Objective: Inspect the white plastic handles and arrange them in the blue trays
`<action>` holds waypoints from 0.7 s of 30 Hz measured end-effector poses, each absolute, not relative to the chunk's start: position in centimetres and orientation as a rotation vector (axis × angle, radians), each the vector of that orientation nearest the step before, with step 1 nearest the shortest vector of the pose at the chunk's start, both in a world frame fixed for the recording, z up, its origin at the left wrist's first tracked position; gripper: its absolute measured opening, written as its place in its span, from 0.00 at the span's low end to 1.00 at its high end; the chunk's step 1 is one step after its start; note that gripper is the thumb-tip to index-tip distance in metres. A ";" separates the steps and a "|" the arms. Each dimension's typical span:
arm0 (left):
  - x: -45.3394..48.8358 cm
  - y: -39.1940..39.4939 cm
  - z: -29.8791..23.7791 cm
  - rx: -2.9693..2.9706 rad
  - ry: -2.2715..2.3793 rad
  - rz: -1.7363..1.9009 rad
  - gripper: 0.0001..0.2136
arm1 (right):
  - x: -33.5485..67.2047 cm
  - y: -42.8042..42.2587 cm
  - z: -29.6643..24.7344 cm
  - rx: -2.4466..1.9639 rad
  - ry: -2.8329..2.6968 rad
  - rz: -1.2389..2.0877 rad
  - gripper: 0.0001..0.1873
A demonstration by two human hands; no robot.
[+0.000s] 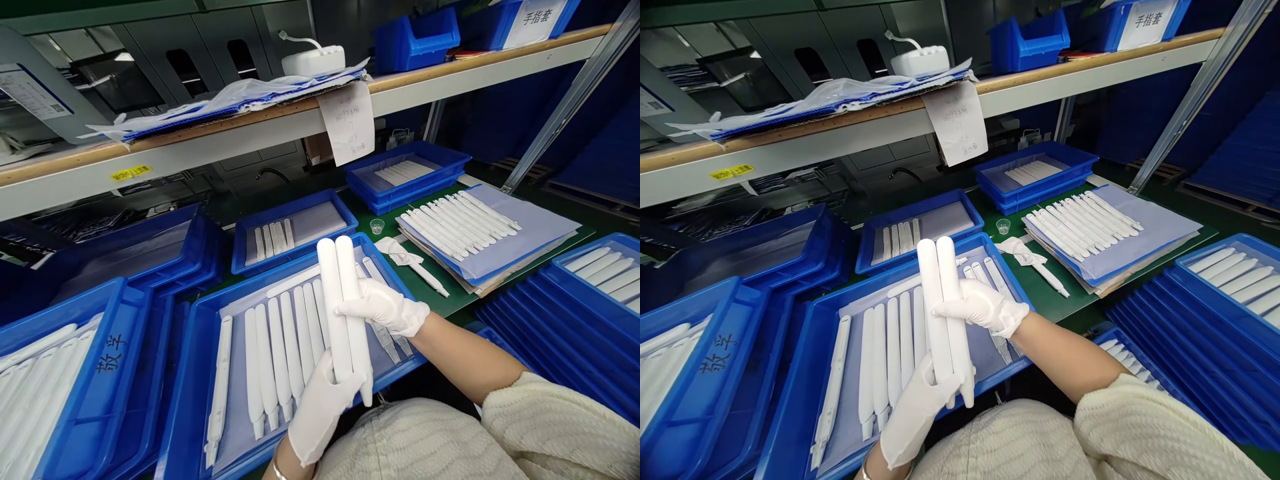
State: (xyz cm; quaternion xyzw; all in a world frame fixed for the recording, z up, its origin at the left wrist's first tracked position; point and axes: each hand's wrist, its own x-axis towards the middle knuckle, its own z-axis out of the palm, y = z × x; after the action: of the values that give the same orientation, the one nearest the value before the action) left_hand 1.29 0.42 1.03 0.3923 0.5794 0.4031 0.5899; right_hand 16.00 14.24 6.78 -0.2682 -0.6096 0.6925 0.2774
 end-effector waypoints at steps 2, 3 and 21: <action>1.0 0.6 0.7 0.878 1.314 0.992 0.26 | 15.9 14.3 6.7 -0.735 -1.630 1.874 0.16; 1.0 0.7 0.7 0.849 1.288 1.017 0.26 | 15.9 14.5 6.7 -0.741 -1.610 1.879 0.16; 1.3 1.0 2.0 0.414 0.955 1.074 0.26 | 14.6 15.7 4.9 -0.794 -1.381 2.150 0.24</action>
State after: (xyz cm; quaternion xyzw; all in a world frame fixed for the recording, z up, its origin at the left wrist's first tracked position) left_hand 1.34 1.00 2.00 0.1884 0.4341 0.4884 0.7332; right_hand 14.65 15.75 4.88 -0.2888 -0.5023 0.7817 0.2308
